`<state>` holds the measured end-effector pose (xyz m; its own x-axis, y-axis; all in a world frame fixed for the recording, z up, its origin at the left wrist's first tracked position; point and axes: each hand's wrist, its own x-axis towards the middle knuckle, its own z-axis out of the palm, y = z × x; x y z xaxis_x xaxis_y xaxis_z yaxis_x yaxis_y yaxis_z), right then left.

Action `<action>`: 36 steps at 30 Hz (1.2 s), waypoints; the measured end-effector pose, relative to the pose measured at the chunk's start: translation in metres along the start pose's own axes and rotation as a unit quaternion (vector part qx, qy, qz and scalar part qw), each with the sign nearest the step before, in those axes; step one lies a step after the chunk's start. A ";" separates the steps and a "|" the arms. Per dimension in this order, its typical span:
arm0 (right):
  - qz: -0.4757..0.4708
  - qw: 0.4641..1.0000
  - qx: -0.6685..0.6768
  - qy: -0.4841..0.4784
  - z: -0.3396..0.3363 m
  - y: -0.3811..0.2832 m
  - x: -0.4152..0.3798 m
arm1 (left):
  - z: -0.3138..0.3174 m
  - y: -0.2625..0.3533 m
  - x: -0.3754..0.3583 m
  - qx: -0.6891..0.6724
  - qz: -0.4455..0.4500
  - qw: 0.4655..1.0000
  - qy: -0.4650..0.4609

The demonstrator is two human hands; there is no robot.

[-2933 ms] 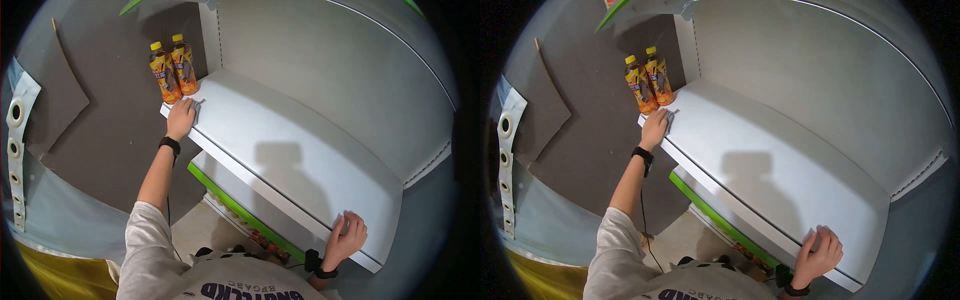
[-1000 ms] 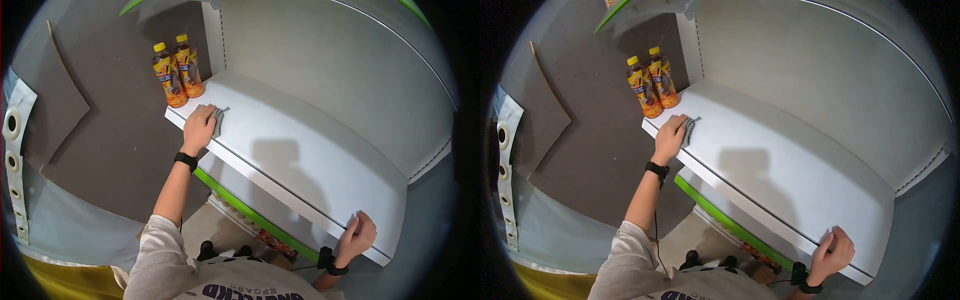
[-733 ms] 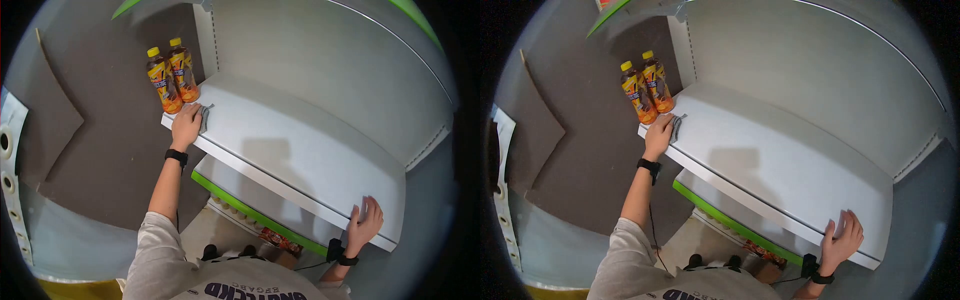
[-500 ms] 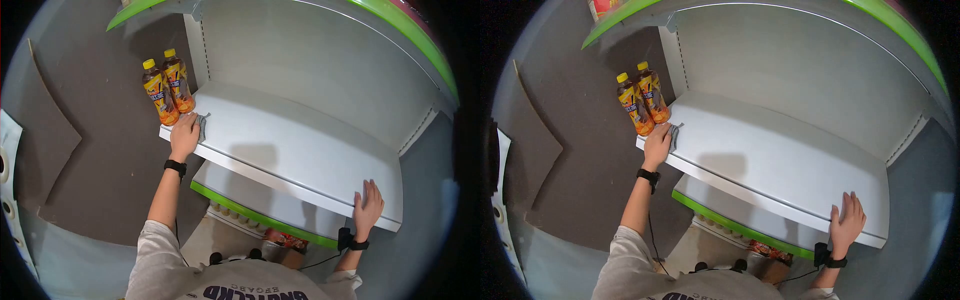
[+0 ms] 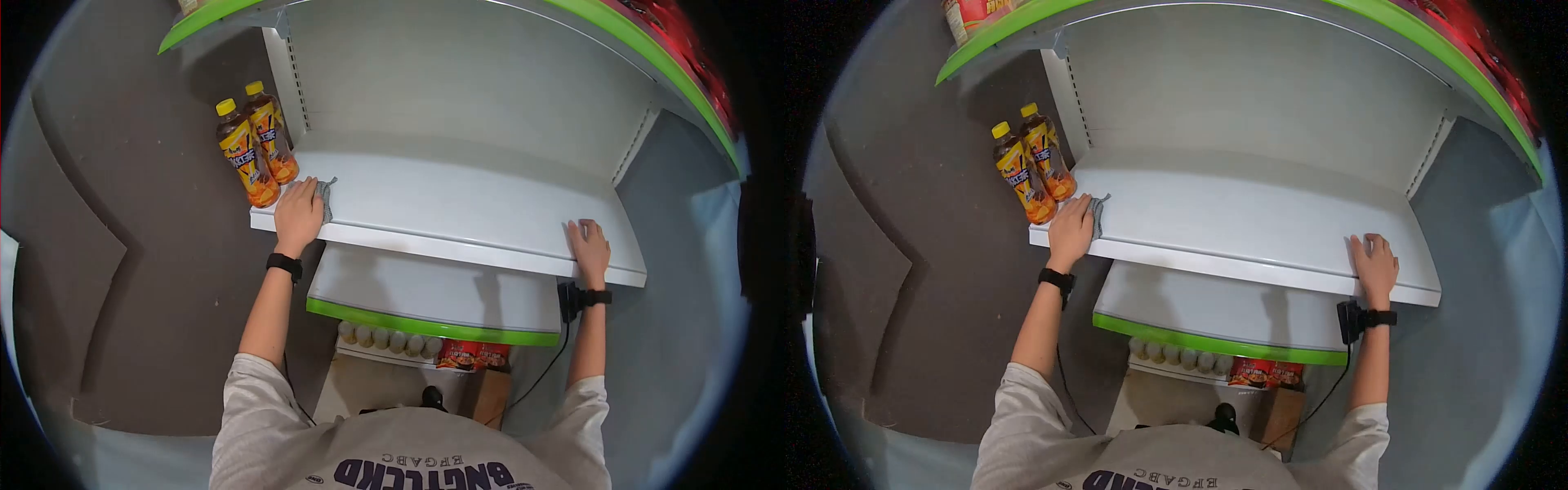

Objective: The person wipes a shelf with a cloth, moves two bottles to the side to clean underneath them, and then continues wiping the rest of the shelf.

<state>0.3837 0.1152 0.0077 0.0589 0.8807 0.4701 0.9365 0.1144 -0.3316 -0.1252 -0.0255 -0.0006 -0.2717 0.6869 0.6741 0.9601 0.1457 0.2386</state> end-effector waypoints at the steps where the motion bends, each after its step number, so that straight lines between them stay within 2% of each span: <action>1: 0.027 0.999 -0.018 -0.002 -0.001 -0.004 0.002 | -0.001 -0.001 0.002 -0.014 0.007 1.000 -0.010; 7: 0.149 0.988 -0.028 0.023 0.005 -0.010 0.010 | -0.007 -0.013 0.011 -0.041 0.054 0.995 -0.074; 8: 0.153 0.988 -0.029 0.021 0.009 -0.010 0.011 | -0.007 -0.015 0.013 -0.041 0.056 0.995 -0.077; 10: 0.132 0.983 -0.116 0.053 0.012 -0.011 0.008 | -0.006 -0.016 0.015 -0.025 0.071 0.993 -0.094; 14: 0.128 0.985 -0.117 0.022 0.006 -0.017 0.008 | 0.002 -0.017 0.017 0.000 0.073 0.993 -0.096; 23: 0.129 0.985 -0.115 0.029 0.004 -0.019 0.008 | 0.004 -0.005 0.013 0.034 0.078 0.994 -0.074; 26: 0.133 0.984 -0.119 0.027 0.004 -0.019 0.010 | 0.005 0.015 0.001 0.022 0.102 0.992 -0.067; 28: 0.134 0.983 -0.122 0.025 0.005 -0.019 0.010 | 0.008 0.037 -0.010 0.004 0.154 0.988 -0.011; 34: 0.125 0.985 -0.112 0.041 0.008 -0.014 0.010 | 0.017 0.102 -0.028 -0.077 0.185 0.978 0.064; 36: 0.130 0.982 -0.130 0.038 0.010 -0.013 0.012 | 0.020 0.116 -0.029 -0.078 0.182 0.979 0.048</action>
<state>0.3691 0.1285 0.0094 0.3244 0.8269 0.4595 0.9423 -0.2400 -0.2334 -0.0047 -0.0143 -0.0068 0.0754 0.6015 0.7953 0.9748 -0.2124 0.0683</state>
